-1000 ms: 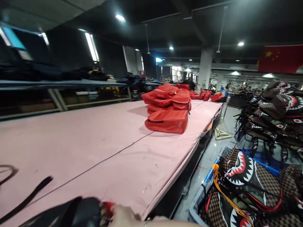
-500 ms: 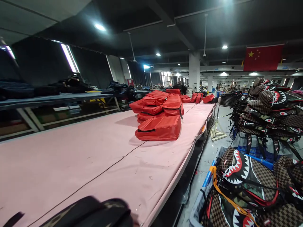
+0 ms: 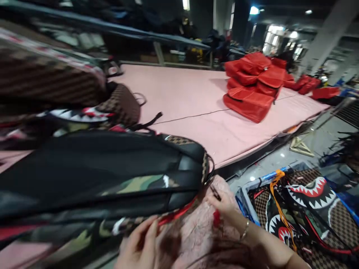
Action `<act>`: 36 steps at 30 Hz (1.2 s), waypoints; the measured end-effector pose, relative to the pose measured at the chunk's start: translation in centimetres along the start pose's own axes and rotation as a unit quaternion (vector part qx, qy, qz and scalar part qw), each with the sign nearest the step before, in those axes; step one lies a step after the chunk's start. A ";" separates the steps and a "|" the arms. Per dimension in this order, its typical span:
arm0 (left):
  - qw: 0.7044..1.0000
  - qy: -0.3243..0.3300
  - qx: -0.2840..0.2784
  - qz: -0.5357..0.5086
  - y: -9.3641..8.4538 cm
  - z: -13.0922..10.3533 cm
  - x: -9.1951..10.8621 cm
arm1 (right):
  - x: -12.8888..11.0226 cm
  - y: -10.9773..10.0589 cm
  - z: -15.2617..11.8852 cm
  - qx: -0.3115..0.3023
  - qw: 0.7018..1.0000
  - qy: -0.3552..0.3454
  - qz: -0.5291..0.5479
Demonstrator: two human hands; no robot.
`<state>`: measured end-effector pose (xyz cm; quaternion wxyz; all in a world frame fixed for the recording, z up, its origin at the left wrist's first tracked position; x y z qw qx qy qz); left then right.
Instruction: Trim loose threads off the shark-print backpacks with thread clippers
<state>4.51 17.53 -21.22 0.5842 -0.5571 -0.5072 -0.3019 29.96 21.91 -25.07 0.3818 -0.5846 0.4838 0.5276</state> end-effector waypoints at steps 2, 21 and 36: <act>0.995 -0.066 -0.015 -0.070 1.1 -1.3 -2.3 | 1.0 -1.0 -0.4 -0.017 1.000 0.016 -0.003; 0.904 -0.178 -0.090 -0.379 10.5 -0.6 -4.1 | 3.2 2.8 0.4 -0.239 0.964 0.109 0.035; 0.890 -0.175 -0.244 -0.344 9.5 0.3 -2.8 | 3.7 5.2 1.2 -0.309 0.934 0.164 0.068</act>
Point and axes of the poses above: each hand's wrist, its own z-axis towards the middle knuckle, its own y-axis out of the palm, x = y × z, the point moved 9 cm from there along z, towards the middle knuckle, and after that the axes turned 15 degrees about -x, right-handed, at the moved point
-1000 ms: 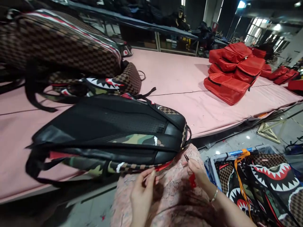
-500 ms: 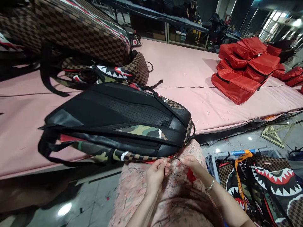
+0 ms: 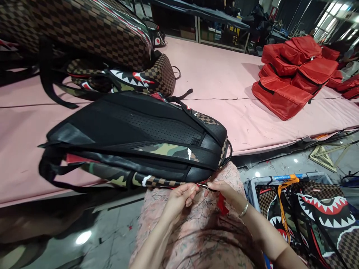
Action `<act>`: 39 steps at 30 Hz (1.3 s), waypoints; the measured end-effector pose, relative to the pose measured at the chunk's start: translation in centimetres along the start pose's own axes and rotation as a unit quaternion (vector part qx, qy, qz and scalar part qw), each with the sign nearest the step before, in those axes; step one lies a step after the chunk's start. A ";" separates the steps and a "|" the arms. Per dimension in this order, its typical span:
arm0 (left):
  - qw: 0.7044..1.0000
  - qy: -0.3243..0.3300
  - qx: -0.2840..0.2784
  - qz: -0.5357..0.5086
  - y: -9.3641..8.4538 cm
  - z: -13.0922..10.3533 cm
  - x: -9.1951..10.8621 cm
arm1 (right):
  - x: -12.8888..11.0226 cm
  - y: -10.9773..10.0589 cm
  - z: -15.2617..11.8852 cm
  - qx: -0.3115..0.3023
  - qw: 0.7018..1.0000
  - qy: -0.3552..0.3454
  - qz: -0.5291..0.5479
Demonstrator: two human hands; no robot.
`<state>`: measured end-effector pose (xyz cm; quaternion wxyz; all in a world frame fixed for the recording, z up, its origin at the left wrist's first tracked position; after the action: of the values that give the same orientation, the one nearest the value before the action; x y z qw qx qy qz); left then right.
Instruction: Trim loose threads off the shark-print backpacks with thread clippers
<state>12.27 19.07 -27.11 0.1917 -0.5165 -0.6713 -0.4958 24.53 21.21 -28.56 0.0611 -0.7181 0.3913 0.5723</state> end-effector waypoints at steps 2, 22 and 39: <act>1.000 0.001 -0.002 0.007 0.1 0.0 0.1 | 0.1 0.0 0.2 -0.007 1.000 0.001 0.006; 0.999 0.008 -0.014 0.034 -0.5 0.4 -0.3 | 0.0 -0.1 1.2 -0.053 0.998 -0.020 -0.014; 0.995 0.023 -0.023 0.098 -0.5 0.2 0.3 | -0.3 0.3 1.6 -0.052 0.998 -0.024 -0.034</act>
<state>11.73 19.38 -27.21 0.2426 -0.5729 -0.6009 -0.5018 23.09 21.98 -28.74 0.0529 -0.7192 0.3349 0.6065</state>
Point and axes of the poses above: each hand's wrist, its own z-axis towards the middle knuckle, its own y-axis out of the palm, x = y × z, the point moved 9 cm from there along z, towards the middle knuckle, and after that the axes turned 15 degrees about -x, right-handed, at the moved point
